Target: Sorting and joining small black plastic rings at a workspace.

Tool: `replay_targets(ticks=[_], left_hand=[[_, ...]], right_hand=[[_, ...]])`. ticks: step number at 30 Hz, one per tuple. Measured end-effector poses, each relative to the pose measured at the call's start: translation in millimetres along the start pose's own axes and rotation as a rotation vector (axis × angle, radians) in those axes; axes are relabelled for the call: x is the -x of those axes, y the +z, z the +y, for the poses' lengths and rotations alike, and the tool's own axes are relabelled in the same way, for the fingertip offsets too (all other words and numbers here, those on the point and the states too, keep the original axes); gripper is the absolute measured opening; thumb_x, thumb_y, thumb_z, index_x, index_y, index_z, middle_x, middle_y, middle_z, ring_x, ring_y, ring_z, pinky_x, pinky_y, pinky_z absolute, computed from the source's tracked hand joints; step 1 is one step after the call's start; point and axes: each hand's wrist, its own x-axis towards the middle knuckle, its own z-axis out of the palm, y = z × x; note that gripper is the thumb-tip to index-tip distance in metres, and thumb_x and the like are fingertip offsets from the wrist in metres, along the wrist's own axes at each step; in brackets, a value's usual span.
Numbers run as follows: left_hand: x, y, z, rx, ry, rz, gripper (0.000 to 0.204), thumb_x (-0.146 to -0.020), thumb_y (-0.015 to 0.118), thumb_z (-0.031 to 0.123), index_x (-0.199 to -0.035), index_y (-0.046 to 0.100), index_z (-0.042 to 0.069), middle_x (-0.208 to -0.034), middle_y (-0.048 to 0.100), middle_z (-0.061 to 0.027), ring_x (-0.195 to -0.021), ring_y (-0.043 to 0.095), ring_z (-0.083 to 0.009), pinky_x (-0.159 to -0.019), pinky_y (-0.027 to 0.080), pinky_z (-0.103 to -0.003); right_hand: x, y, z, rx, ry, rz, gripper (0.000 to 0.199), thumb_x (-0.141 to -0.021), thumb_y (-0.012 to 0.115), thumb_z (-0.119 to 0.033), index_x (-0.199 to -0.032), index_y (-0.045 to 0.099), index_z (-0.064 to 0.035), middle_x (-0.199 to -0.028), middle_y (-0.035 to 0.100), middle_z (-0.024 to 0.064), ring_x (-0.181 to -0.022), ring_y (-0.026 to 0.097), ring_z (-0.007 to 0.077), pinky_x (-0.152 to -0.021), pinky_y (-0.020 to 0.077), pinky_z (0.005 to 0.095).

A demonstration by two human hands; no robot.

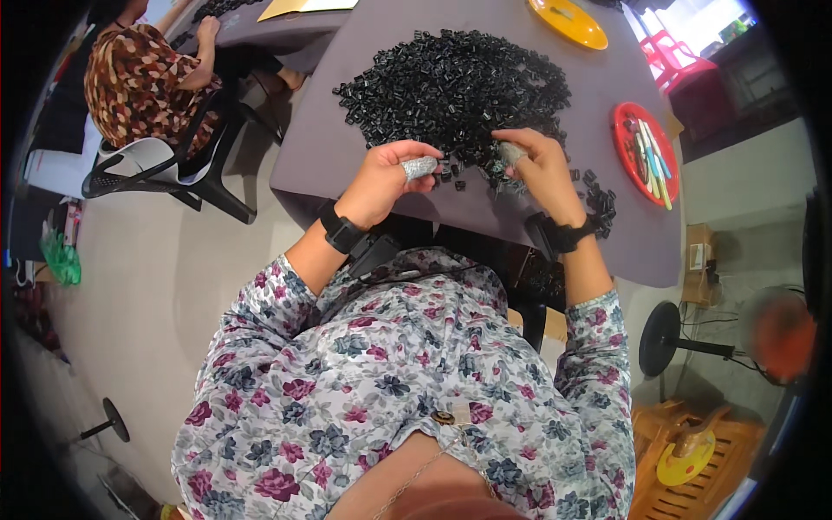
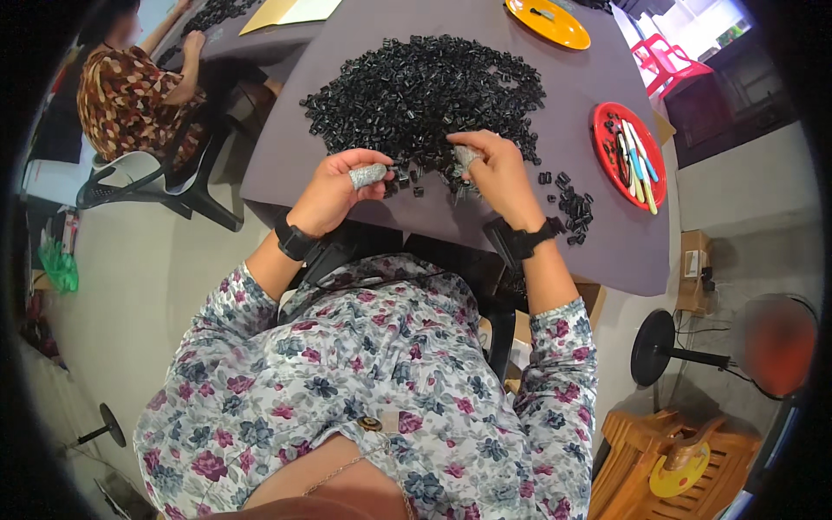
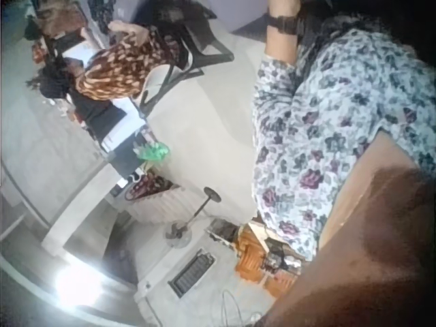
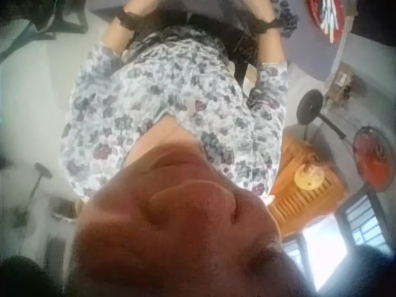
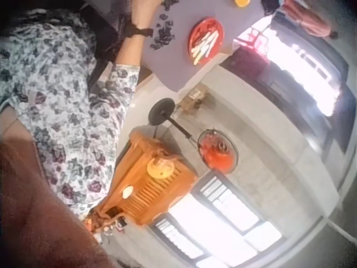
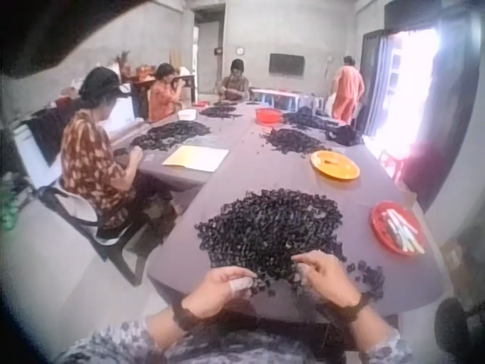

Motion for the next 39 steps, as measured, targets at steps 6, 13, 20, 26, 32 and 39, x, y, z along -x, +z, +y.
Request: replay_targets(ticks=[6,13,20,26,32,39], left_hand=[[5.0,11.1,9.5,-0.072,0.010,0.015,0.019,-0.099,0.065,0.006,-0.117,0.070,0.001,-0.104,0.075,-0.0079,-0.088,0.070,-0.0120,-0.079,0.058,-0.025],[5.6,24.1,13.3,-0.119,0.131,-0.051,0.016,-0.097,0.065,0.001,-0.113,0.070,0.000,-0.102,0.074,-0.0072,-0.089,0.069,-0.0104,-0.079,0.056,-0.024],[-0.3,21.5,6.1,-0.184,0.129,-0.087,0.016,-0.097,0.067,0.003,-0.113,0.070,0.000,-0.104,0.075,-0.0077,-0.093,0.070,-0.0122,-0.081,0.057,-0.025],[1.2,26.7,12.1,-0.142,0.110,0.000,0.014,-0.096,0.066,0.000,-0.109,0.071,-0.001,-0.100,0.074,-0.0067,-0.085,0.068,-0.0104,-0.077,0.056,-0.025],[0.6,23.5,10.5,-0.145,0.117,-0.013,0.014,-0.096,0.066,0.001,-0.109,0.071,0.000,-0.099,0.074,-0.0058,-0.085,0.068,-0.0098,-0.077,0.056,-0.024],[-1.7,20.9,8.7,-0.118,0.110,-0.005,0.015,-0.096,0.064,0.000,-0.109,0.071,0.000,-0.098,0.074,-0.0048,-0.081,0.067,-0.0092,-0.076,0.055,-0.024]], right_hand=[[20.4,21.8,-10.4,-0.225,0.162,-0.089,0.025,-0.094,0.062,0.004,-0.118,0.066,0.0019,-0.097,0.070,0.0054,-0.080,0.068,0.0104,-0.071,0.0543,0.0239],[24.5,33.9,-10.6,-0.447,0.164,-0.156,0.016,-0.097,0.065,0.002,-0.112,0.065,0.0033,-0.101,0.073,0.0094,-0.084,0.073,0.0153,-0.072,0.0572,0.0263],[21.9,36.4,-16.5,-0.447,0.152,-0.154,0.015,-0.096,0.064,0.003,-0.111,0.065,0.0041,-0.101,0.074,0.0104,-0.082,0.072,0.0148,-0.072,0.0571,0.0262],[20.4,39.2,-20.3,-0.357,0.123,-0.122,0.020,-0.093,0.060,0.008,-0.112,0.065,0.0056,-0.098,0.072,0.0095,-0.081,0.071,0.0147,-0.072,0.0565,0.0265],[16.5,36.6,-21.3,-0.373,0.161,-0.127,0.022,-0.091,0.059,0.009,-0.112,0.064,0.0063,-0.099,0.072,0.0099,-0.082,0.071,0.0151,-0.072,0.0559,0.0267],[15.7,37.2,-19.6,-0.331,0.125,-0.146,0.021,-0.092,0.060,0.010,-0.112,0.064,0.0038,-0.098,0.074,0.0117,-0.081,0.073,0.0170,-0.072,0.0585,0.0278]])
